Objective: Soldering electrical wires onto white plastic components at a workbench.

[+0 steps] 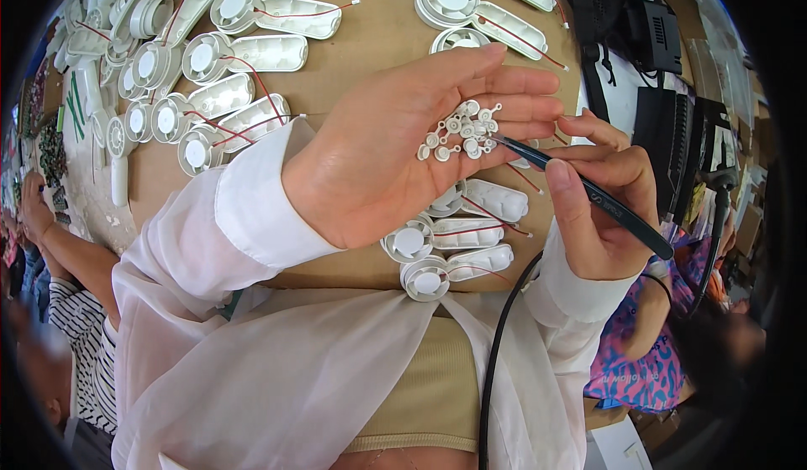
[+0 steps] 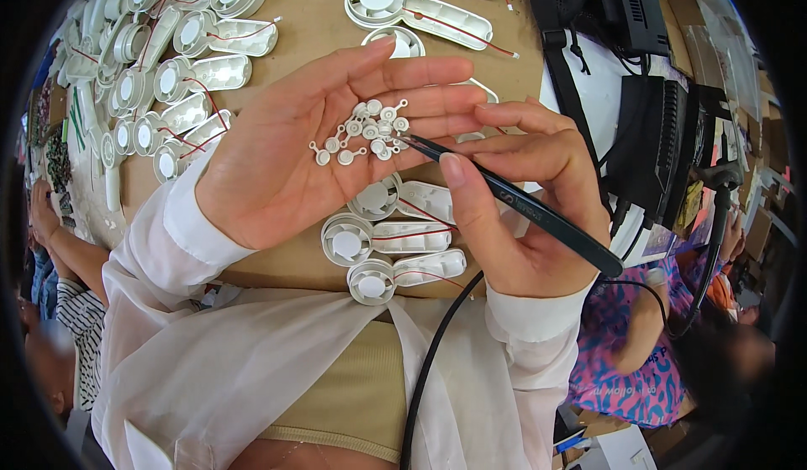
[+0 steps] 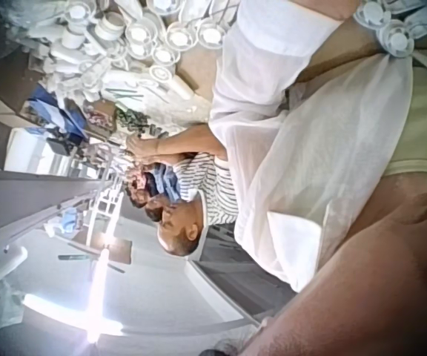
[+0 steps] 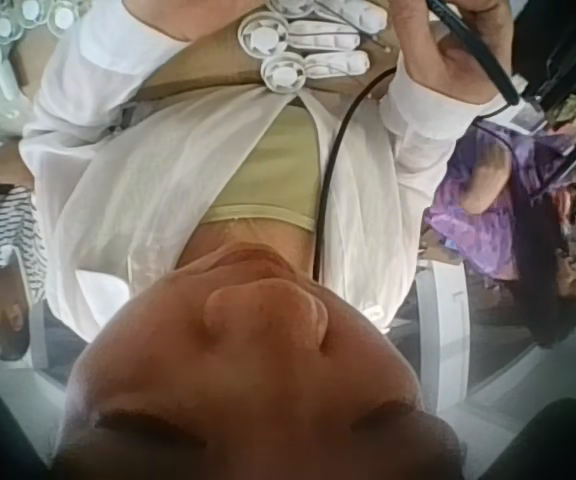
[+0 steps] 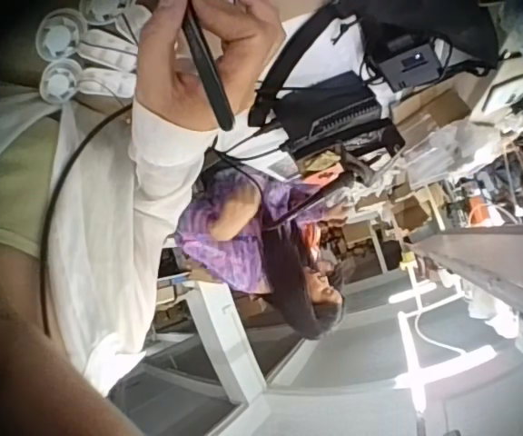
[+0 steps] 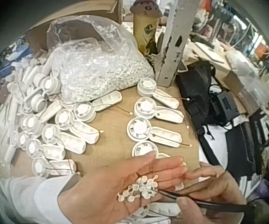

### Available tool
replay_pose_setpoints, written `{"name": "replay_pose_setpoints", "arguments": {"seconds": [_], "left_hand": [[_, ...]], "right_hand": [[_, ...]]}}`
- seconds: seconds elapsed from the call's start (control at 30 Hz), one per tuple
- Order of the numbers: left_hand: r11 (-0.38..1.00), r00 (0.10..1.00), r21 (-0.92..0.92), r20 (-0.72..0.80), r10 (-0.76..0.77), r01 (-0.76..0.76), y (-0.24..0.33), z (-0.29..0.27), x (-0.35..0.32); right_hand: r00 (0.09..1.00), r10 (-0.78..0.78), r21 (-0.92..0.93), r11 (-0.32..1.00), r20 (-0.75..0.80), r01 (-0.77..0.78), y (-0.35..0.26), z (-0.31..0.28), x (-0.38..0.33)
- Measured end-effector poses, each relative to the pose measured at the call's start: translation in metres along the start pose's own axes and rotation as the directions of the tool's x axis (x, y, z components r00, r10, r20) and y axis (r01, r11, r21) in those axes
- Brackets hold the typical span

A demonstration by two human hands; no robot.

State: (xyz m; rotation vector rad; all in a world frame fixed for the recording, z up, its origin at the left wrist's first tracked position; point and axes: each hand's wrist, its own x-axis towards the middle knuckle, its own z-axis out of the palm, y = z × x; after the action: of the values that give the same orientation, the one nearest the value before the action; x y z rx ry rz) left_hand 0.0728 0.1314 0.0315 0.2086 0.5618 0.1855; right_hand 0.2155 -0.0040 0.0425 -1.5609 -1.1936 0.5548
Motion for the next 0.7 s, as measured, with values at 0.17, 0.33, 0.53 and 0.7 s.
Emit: {"name": "replay_pose_setpoints", "arguments": {"seconds": [0.17,0.33,0.53,0.7], "left_hand": [[1.000,1.000,0.017,0.020,0.009,-0.009,0.0015,-0.0011,-0.0018],[1.000,0.999,0.014,0.037,0.023,-0.024,0.0027,0.0004,-0.0019],[0.999,0.999,0.006,0.036,0.032,-0.032,0.0029,0.0002,-0.0012],[0.998,0.999,-0.042,0.010,0.051,-0.051,0.0043,-0.0010,0.0007]], "right_hand": [[0.997,-0.067,-0.147,0.987,0.033,0.071,-0.0047,-0.0001,-0.0005],[0.994,-0.097,-0.201,0.974,0.049,0.105,-0.0061,-0.0028,-0.0007],[0.993,-0.101,-0.182,0.977,0.063,0.111,-0.0047,-0.0033,0.0000],[0.989,-0.137,-0.167,0.975,0.058,0.145,-0.0047,-0.0063,0.0011]]}}
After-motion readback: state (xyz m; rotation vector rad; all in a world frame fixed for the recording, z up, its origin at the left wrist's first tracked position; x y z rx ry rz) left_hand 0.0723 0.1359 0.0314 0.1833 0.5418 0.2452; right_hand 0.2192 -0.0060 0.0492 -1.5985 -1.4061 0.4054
